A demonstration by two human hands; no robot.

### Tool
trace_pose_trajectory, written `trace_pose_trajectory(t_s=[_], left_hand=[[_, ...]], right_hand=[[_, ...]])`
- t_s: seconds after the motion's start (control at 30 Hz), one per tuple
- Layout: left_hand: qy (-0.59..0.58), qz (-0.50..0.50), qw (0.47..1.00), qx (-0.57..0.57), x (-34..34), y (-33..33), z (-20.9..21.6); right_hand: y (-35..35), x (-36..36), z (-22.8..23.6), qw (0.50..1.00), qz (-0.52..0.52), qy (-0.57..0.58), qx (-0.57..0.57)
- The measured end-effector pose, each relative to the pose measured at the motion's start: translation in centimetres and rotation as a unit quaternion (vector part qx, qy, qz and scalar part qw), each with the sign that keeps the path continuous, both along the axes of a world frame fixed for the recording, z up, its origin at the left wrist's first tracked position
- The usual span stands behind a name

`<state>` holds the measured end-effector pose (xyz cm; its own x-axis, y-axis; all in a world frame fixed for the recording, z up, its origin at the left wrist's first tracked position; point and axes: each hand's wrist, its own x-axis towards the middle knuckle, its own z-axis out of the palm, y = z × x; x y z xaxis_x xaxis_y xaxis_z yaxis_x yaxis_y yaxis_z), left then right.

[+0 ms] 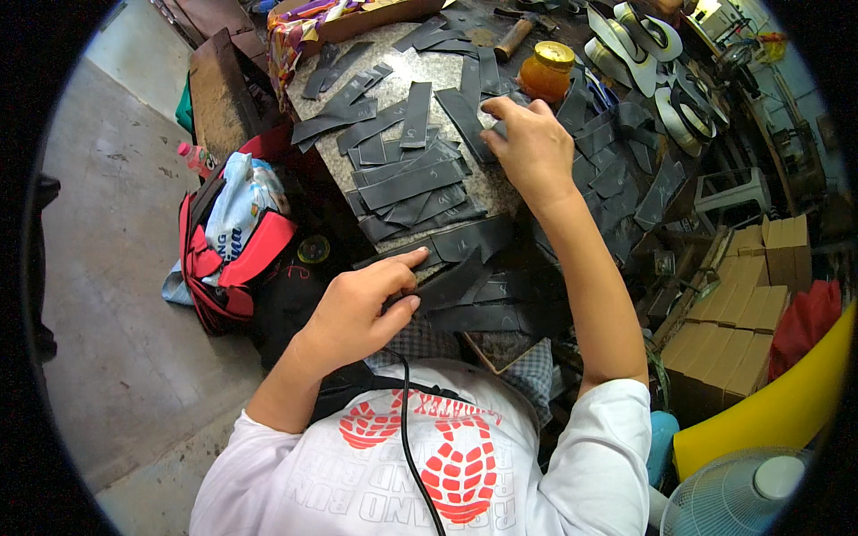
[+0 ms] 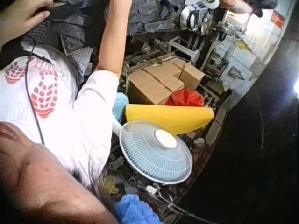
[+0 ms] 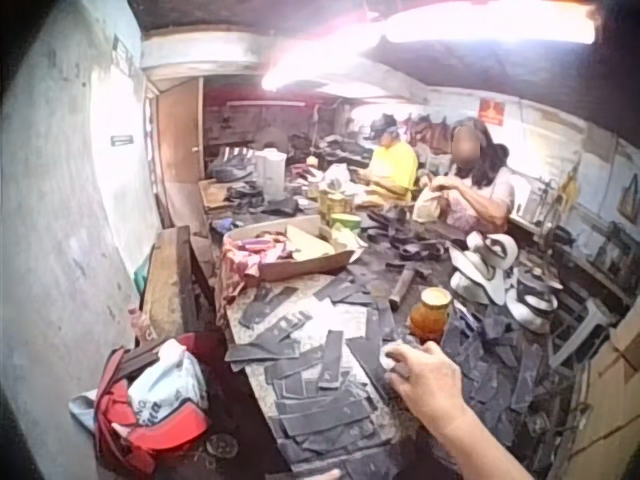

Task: The person picks up small black rubber pieces from a table, inspects them by turning them over, and places them into separate piles. The person handles the pieces one at a time, occasionally moving items aside to reach others.

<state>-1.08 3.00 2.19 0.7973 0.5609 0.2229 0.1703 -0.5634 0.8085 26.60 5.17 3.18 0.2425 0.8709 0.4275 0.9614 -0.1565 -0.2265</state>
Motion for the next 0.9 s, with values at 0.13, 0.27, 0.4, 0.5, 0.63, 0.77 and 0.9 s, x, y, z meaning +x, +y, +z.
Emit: trace_pose_trajectory(t_s=[0.13,0.27,0.4,0.5,0.63,0.77,0.9], left_hand=[[-0.065,-0.006,0.980,-0.186,-0.7,-0.1,0.6],[-0.176,0.057,0.912,-0.367,-0.5,-1.3,1.2],[-0.176,-0.001,0.937,-0.303,1.1,-2.4,0.8],[-0.137,-0.012,0.944,-0.299,1.6,-2.7,0.6],[-0.143,-0.005,0.823,-0.549,1.8,-3.0,0.4],[-0.123,-0.012,0.886,-0.446,2.3,-3.1,0.0],[-0.054,-0.012,0.886,-0.461,2.2,-3.2,-0.4]], right_hand=[[-3.7,-0.4,0.9,0.956,0.066,0.285,0.039],[-10.9,-2.8,1.1,0.769,0.175,0.615,-0.003],[-14.9,-8.1,-0.9,0.729,0.172,0.660,-0.059],[-16.2,-9.9,-1.3,0.654,0.097,0.751,-0.011],[-16.5,-9.9,-1.2,0.619,0.092,0.780,-0.011],[-15.6,-9.5,-1.5,0.651,0.102,0.752,-0.014],[-15.4,-9.0,-1.5,0.637,0.020,0.769,0.040]])
